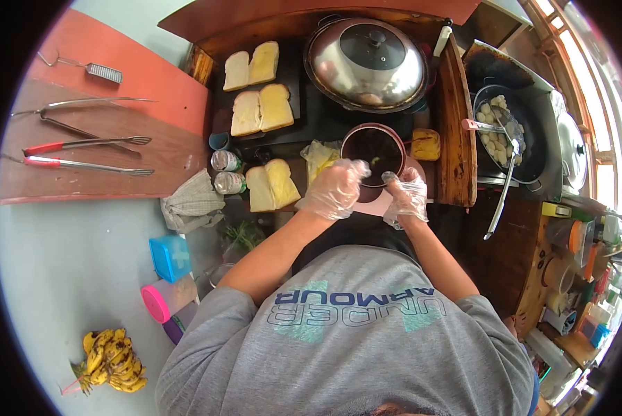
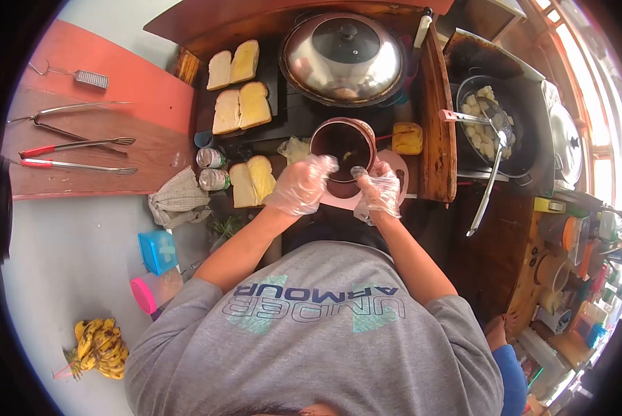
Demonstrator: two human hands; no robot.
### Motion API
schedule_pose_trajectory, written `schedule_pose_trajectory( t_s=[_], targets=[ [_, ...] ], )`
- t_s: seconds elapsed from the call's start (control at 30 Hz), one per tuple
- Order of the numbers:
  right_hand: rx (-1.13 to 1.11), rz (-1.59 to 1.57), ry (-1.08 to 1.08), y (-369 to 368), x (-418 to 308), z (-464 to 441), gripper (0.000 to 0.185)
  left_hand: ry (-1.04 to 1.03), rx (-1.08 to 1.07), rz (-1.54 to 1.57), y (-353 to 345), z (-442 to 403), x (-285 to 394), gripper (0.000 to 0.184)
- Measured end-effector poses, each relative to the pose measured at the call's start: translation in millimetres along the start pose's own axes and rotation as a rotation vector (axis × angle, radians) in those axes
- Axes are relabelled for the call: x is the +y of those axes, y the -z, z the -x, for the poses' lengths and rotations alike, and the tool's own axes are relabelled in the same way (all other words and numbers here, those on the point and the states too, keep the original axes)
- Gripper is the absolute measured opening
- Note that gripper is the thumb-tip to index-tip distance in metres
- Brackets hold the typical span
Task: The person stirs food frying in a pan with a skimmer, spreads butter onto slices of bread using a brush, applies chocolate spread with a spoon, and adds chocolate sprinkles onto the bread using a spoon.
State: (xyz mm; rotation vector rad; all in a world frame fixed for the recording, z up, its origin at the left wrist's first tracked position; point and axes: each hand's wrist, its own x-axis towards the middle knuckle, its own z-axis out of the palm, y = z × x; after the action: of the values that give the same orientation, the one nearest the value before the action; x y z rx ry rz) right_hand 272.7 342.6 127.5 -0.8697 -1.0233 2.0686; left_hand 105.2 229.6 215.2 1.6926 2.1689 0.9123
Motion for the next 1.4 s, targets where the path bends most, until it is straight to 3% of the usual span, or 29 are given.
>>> schedule_pose_trajectory(
  t_s=[0.07,0.13,0.2,0.27,0.33,0.4,0.43,0.57,0.73,0.8,0.93,0.97,1.03,1.07,1.13,1.17,1.4],
  targets=[
    [0.028,0.091,0.04,-17,0,0,0.03,0.01,0.088,0.033,11,3,0,0.016],
    [0.014,0.032,0.055,-33,2,2,0.03,0.149,0.101,0.099,9,11,-5,0.016],
    [0.037,-0.02,0.12,-46,8,1,0.031,0.08,0.187,0.157,2,15,-5,0.013],
    [0.018,-0.045,0.108,-61,7,3,0.034,0.251,0.256,0.401,2,16,-1,0.017],
    [0.093,-0.003,0.014,-77,6,1,0.032,0.249,0.327,0.507,5,17,-8,0.02],
    [0.081,0.024,0.052,-95,13,-5,0.031,0.9,0.253,1.393,28,18,-16,0.015],
    [0.093,0.082,0.007,-102,14,-5,0.03,1.065,0.3,1.455,43,11,-15,0.011],
    [0.096,0.083,-0.076,-133,14,-8,0.028,0.996,0.316,1.671,68,23,-53,0.015],
    [0.098,-0.009,-0.192,-165,1,-10,0.032,0.87,0.382,1.728,97,35,-97,0.018],
    [0.086,-0.014,-0.28,-163,4,-16,0.025,0.909,0.519,1.588,134,28,-94,0.015],
    [0.055,-0.035,-0.273,-149,10,-13,0.027,0.554,0.669,1.306,172,28,-135,0.013],
    [0.034,-0.021,-0.259,-140,10,-7,0.029,0.555,0.658,1.306,175,28,-144,0.013],
    [0.131,-0.038,-0.274,-125,3,4,0.026,0.393,0.699,0.65,167,26,-169,0.013],
    [0.218,-0.05,-0.292,-117,-1,11,0.022,0.39,0.681,0.654,158,23,-186,0.013],
    [0.334,-0.055,-0.291,-71,10,22,0.022,-0.232,0.689,-0.327,126,21,-228,0.023],
    [0.381,-0.056,-0.288,-48,16,28,0.023,-0.126,0.505,-0.294,99,32,-255,0.035],
    [0.622,-0.071,-0.236,39,47,54,0.031,-0.196,0.557,-0.293,86,23,-271,0.037]
  ],
)
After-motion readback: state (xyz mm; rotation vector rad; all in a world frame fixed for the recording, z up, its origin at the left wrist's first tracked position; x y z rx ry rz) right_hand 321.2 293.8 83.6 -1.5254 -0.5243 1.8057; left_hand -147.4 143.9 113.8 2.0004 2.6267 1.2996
